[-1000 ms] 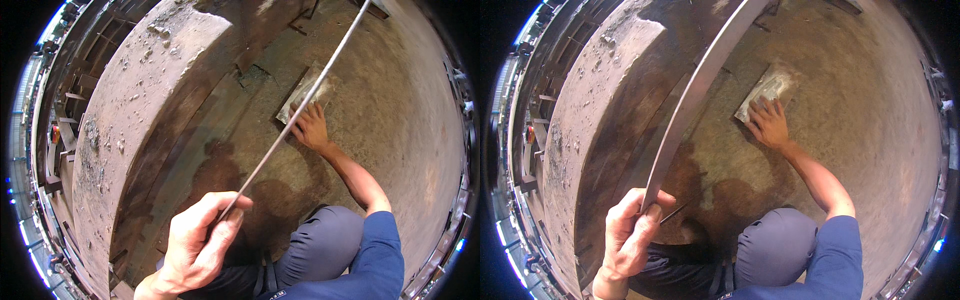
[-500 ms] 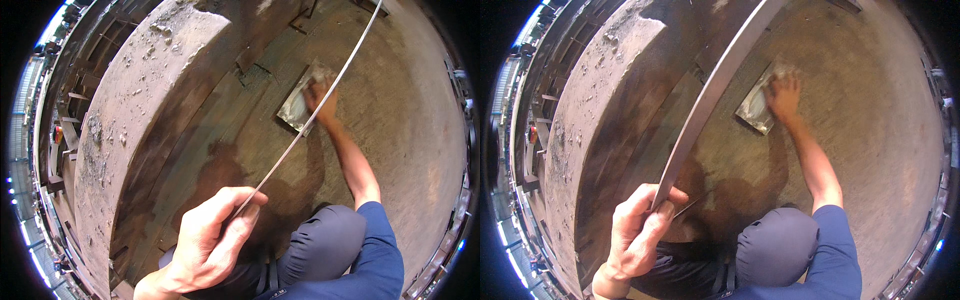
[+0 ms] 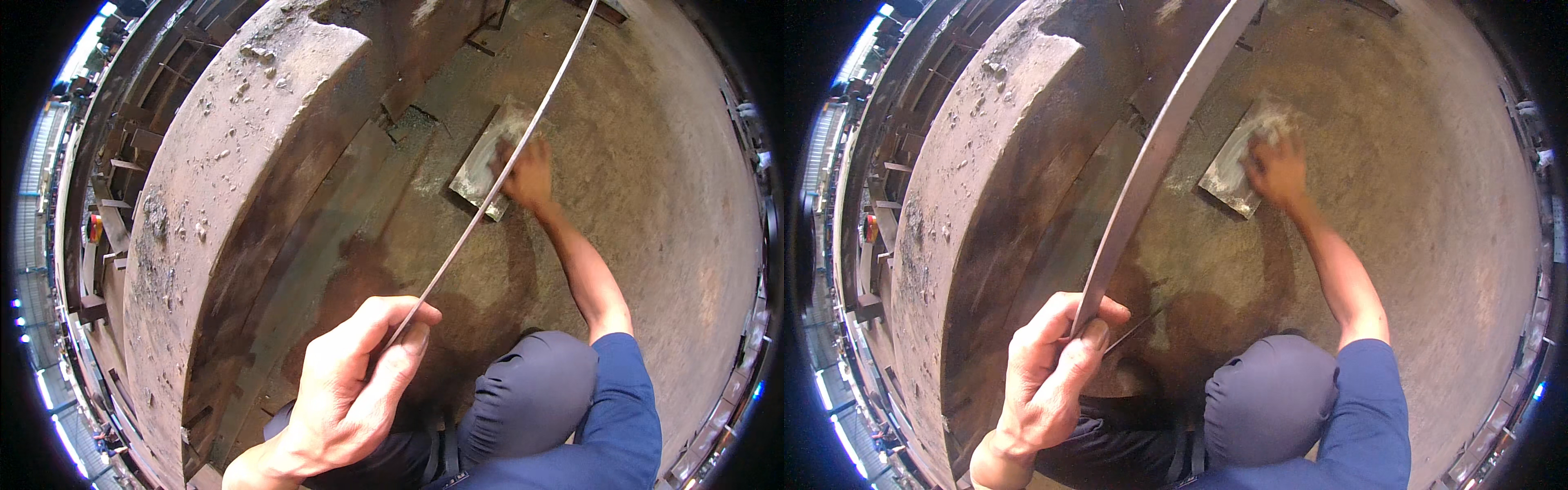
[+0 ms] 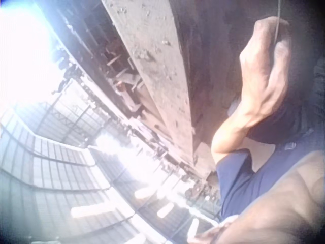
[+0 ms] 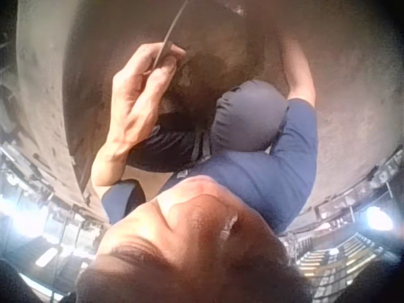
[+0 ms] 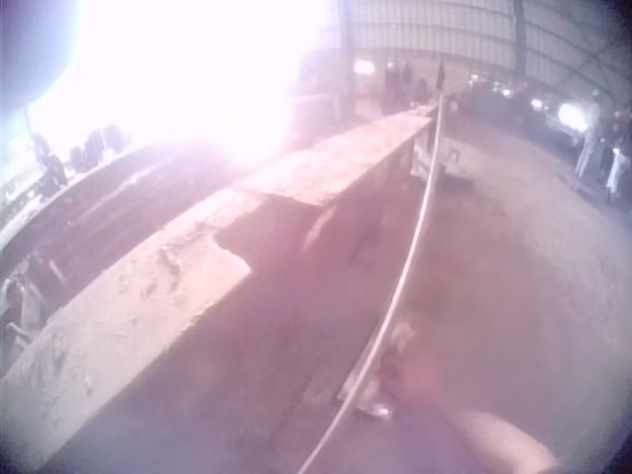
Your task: The person walks through a metal fabrication workshop, picks up a metal rod, and uses a sanding block to clean a section of a large metal sheet. They then use a ruler and marker to measure and mark lines on the metal sheet.
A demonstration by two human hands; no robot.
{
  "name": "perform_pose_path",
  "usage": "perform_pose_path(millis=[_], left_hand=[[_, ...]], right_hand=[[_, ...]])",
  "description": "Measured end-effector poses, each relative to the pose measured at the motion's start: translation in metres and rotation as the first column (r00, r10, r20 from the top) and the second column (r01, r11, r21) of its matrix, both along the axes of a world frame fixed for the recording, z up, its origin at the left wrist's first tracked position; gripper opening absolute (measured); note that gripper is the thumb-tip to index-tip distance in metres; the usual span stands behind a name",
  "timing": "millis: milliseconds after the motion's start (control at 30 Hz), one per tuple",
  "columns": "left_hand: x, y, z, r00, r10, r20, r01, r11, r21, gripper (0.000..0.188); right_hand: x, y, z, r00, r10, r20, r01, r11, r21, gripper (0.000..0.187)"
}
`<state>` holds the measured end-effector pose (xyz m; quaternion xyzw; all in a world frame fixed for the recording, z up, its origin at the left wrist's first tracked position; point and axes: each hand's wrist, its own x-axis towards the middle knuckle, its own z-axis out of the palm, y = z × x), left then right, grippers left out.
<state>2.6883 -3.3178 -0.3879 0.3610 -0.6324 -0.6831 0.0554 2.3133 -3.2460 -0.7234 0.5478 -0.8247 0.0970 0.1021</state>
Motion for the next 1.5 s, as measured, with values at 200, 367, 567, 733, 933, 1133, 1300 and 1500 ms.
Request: perform_pose_path(millis=[200, 367, 567, 733, 933, 1133, 1300, 1500], left_hand=[[0.010, 0.000, 0.005, 0.999, -0.054, -0.003, 0.053, 0.996, -0.077, 0.023], [0.010, -0.001, 0.006, 0.998, -0.052, -0.021, 0.051, 0.997, -0.053, 0.020], [0.010, -0.002, 0.007, 0.999, -0.036, 0.018, 0.036, 0.999, -0.012, 0.019], [0.012, -0.007, 0.003, 0.999, -0.034, 0.007, 0.034, 0.999, -0.026, 0.021], [0.003, -0.002, 0.006, 0.999, 0.032, -0.003, -0.032, 0.997, 0.074, 0.023], [0.007, -0.007, 0.003, 0.998, -0.058, -0.001, 0.058, 0.997, -0.049, 0.020], [0.014, -0.010, -0.003, 0.998, -0.012, -0.064, 0.015, 0.999, 0.038, 0.020], [0.005, -0.005, 0.009, 1.000, 0.012, 0.022, -0.013, 0.998, 0.056, 0.028]], right_hand=[[0.038, 0.016, 0.003, 0.964, 0.255, 0.079, -0.260, 0.964, 0.049, 0.047], [-0.014, 0.000, -0.005, 0.997, -0.072, -0.027, 0.074, 0.995, 0.071, 0.047], [-0.028, -0.007, 0.001, 0.999, -0.026, -0.024, 0.029, 0.988, 0.153, 0.050], [0.013, -0.017, -0.014, 0.985, 0.169, -0.037, -0.167, 0.985, 0.047, 0.050], [-0.046, -0.018, 0.007, 0.985, -0.163, -0.058, 0.167, 0.983, 0.074, 0.045], [-0.011, -0.004, -0.008, 0.974, 0.194, -0.114, -0.193, 0.981, 0.022, 0.047], [0.005, -0.015, -0.010, 0.995, 0.101, 0.004, -0.101, 0.993, 0.054, 0.049], [-0.036, -0.020, 0.013, 0.992, -0.125, -0.006, 0.125, 0.992, -0.002, 0.046]])
